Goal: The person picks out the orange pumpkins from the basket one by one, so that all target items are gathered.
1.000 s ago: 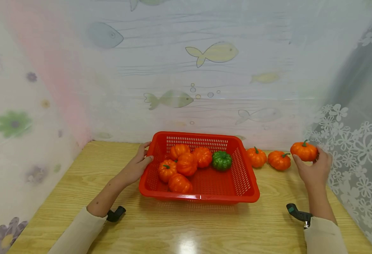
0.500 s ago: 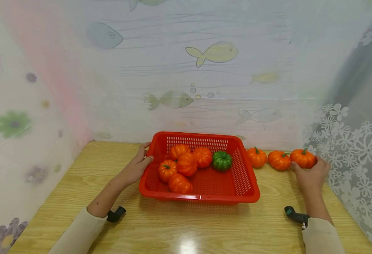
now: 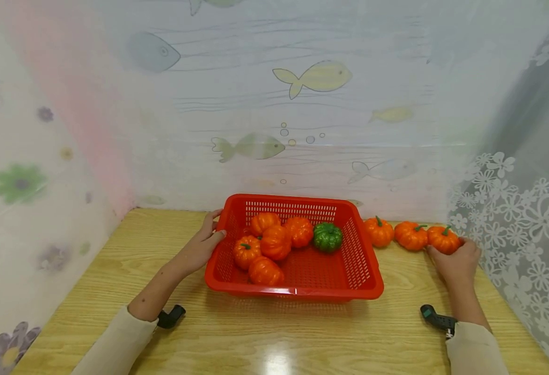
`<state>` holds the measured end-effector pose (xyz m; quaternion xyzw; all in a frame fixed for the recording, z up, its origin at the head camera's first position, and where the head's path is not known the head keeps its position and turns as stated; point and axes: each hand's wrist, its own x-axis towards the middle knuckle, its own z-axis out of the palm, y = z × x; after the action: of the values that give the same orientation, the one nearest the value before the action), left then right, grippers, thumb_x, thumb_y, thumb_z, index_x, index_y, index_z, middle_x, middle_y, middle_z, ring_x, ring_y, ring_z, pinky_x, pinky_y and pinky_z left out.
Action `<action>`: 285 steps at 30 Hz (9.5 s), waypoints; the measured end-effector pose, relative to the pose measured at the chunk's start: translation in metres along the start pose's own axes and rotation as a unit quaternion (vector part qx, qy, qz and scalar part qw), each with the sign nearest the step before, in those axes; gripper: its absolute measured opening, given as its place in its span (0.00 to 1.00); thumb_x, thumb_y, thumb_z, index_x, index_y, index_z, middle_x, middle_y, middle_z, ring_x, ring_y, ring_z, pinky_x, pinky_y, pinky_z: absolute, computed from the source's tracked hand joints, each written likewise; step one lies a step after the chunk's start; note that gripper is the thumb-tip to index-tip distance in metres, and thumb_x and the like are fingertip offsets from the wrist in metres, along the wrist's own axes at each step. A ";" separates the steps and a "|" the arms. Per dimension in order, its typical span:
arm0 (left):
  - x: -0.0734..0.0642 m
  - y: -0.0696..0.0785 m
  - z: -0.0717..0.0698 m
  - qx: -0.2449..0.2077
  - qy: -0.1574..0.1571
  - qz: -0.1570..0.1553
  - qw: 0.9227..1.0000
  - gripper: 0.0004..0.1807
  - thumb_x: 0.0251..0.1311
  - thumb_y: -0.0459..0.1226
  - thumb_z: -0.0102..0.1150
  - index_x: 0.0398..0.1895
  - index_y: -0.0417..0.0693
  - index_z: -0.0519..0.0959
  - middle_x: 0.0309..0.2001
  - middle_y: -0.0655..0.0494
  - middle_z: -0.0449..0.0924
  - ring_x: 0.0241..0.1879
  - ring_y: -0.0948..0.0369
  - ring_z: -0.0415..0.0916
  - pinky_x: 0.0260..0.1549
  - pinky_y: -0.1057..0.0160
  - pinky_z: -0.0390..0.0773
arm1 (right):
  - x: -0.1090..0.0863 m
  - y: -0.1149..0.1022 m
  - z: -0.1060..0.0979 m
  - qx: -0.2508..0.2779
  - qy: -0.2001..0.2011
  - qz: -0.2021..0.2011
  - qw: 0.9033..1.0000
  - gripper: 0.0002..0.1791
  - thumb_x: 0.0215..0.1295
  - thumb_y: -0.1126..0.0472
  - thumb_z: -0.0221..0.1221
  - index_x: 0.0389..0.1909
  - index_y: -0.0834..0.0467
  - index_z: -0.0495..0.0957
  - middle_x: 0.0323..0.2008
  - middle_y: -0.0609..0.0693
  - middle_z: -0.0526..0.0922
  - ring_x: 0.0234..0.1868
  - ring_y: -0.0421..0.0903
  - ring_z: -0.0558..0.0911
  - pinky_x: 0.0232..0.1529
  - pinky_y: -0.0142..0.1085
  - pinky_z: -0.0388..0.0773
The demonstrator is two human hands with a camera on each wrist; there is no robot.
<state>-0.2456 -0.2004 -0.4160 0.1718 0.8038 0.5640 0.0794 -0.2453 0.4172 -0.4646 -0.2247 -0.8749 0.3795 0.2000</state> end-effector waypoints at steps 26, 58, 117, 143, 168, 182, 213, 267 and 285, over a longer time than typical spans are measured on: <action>0.000 0.002 0.000 0.000 -0.001 0.003 1.000 0.36 0.85 0.39 0.39 0.86 0.46 0.37 0.69 0.30 0.62 0.61 0.37 0.78 0.54 0.46 0.85 | -0.005 -0.073 -0.026 -0.065 -0.061 -0.148 0.985 0.46 0.73 0.54 0.62 0.79 0.75 0.51 0.72 0.80 0.56 0.68 0.78 0.59 0.61 0.73 0.64; 0.001 0.000 0.000 0.010 0.001 -0.002 1.000 0.35 0.85 0.40 0.39 0.86 0.46 0.38 0.67 0.32 0.64 0.60 0.39 0.79 0.54 0.48 0.85 | -0.102 -0.195 -0.007 0.014 -0.134 -0.377 0.916 0.36 0.66 0.61 0.72 0.73 0.63 0.70 0.66 0.65 0.72 0.65 0.65 0.71 0.62 0.67 0.72; 0.002 -0.001 0.000 -0.001 0.004 0.001 1.000 0.33 0.85 0.40 0.38 0.85 0.48 0.41 0.64 0.32 0.65 0.57 0.39 0.81 0.49 0.49 0.87 | -0.190 -0.269 0.118 -0.182 -0.301 -0.458 0.816 0.38 0.67 0.62 0.72 0.77 0.47 0.72 0.76 0.63 0.65 0.72 0.65 0.71 0.62 0.53 0.82; 0.000 -0.001 0.000 -0.004 -0.001 0.001 1.000 0.34 0.85 0.39 0.38 0.86 0.49 0.40 0.65 0.31 0.64 0.57 0.39 0.81 0.49 0.49 0.87 | -0.188 -0.267 0.114 -0.129 -0.244 -0.459 0.844 0.40 0.62 0.60 0.74 0.74 0.55 0.69 0.61 0.61 0.72 0.51 0.53 0.80 0.53 0.45 0.84; -0.002 0.001 0.001 -0.008 -0.007 0.010 1.000 0.35 0.85 0.39 0.38 0.86 0.46 0.37 0.67 0.30 0.62 0.59 0.36 0.80 0.51 0.47 0.87 | -0.174 -0.243 0.076 0.043 -0.253 -0.395 0.882 0.39 0.57 0.58 0.71 0.69 0.56 0.68 0.64 0.52 0.70 0.58 0.49 0.77 0.60 0.48 0.83; 0.000 0.000 0.001 -0.011 -0.004 0.002 1.000 0.35 0.85 0.38 0.38 0.86 0.46 0.38 0.67 0.29 0.62 0.58 0.36 0.80 0.50 0.48 0.87 | -0.170 -0.225 0.046 0.079 -0.247 -0.379 0.888 0.40 0.57 0.63 0.72 0.71 0.53 0.67 0.66 0.49 0.71 0.60 0.46 0.76 0.58 0.49 0.82; -0.001 0.001 0.000 -0.001 -0.001 -0.003 1.000 0.36 0.84 0.39 0.40 0.86 0.45 0.38 0.69 0.29 0.62 0.60 0.35 0.78 0.50 0.48 0.87 | -0.146 -0.179 0.004 0.079 -0.228 -0.337 0.910 0.41 0.58 0.68 0.72 0.72 0.59 0.66 0.68 0.55 0.68 0.65 0.54 0.74 0.65 0.61 0.76; 0.001 -0.004 0.000 -0.029 -0.006 0.005 1.000 0.35 0.85 0.38 0.39 0.85 0.46 0.38 0.77 0.31 0.55 0.66 0.34 0.74 0.55 0.44 0.85 | -0.073 -0.098 -0.015 -0.031 -0.228 -0.207 0.951 0.51 0.65 0.61 0.69 0.74 0.80 0.47 0.67 0.81 0.56 0.58 0.73 0.69 0.55 0.66 0.74; 0.002 -0.001 0.000 -0.030 -0.007 0.004 1.000 0.35 0.85 0.38 0.40 0.85 0.46 0.38 0.74 0.31 0.58 0.64 0.36 0.76 0.54 0.45 0.85 | -0.070 -0.086 -0.004 -0.045 -0.290 -0.212 0.932 0.48 0.59 0.62 0.76 0.68 0.77 0.56 0.63 0.78 0.66 0.61 0.75 0.71 0.59 0.69 0.72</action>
<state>-0.2474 -0.2006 -0.4169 0.1769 0.7851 0.5870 0.0882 -0.2064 0.3287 -0.4104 0.0776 -0.9382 0.3372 0.0028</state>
